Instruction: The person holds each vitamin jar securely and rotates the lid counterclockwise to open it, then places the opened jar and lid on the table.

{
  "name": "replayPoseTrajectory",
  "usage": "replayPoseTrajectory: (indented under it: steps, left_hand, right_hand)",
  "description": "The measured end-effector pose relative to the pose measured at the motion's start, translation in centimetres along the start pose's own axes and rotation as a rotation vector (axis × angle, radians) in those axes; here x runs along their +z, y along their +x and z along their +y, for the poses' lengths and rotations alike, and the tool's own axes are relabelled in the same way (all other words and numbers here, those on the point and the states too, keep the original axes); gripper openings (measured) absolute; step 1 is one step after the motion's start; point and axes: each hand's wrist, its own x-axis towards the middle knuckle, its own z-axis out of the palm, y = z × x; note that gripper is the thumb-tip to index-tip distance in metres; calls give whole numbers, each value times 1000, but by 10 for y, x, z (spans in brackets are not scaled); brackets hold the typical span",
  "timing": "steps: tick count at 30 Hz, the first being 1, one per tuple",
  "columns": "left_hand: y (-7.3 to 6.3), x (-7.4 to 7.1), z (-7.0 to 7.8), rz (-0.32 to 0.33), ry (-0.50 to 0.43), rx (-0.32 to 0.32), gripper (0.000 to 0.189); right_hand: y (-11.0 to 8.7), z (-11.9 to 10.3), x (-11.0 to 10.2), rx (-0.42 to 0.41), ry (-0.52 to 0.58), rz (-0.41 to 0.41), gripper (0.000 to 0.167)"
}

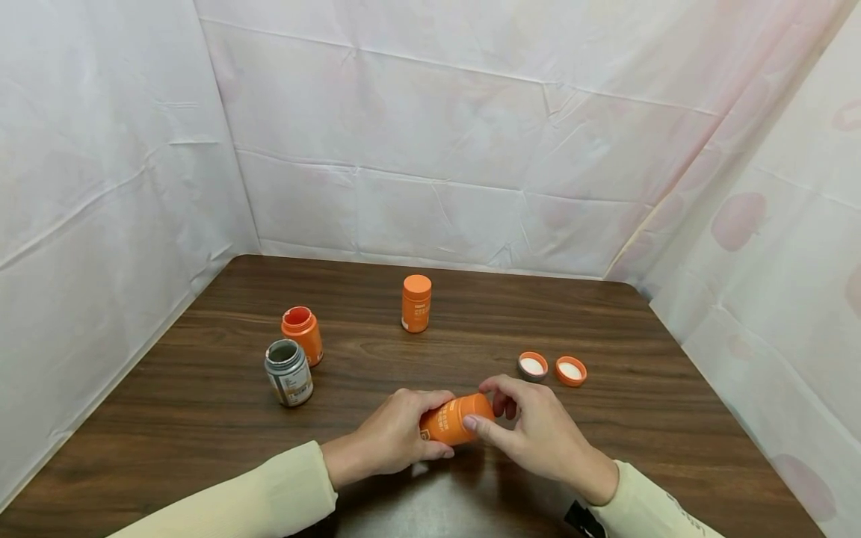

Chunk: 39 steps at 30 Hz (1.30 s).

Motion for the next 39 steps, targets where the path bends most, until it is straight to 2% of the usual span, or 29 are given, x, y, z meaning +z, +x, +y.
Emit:
replayPoseTrajectory:
  steps: [16, 30, 39]
  left_hand:
    - [0, 0, -1, 2, 4, 11, 46]
    - [0, 0, -2, 6, 16, 20, 47]
    - [0, 0, -2, 4, 20, 11, 49]
  right_hand:
    - [0, 1, 0, -41, 66, -25, 31]
    - [-1, 2, -3, -263, 49, 10, 44]
    - [-1, 5, -5, -335, 84, -32, 54]
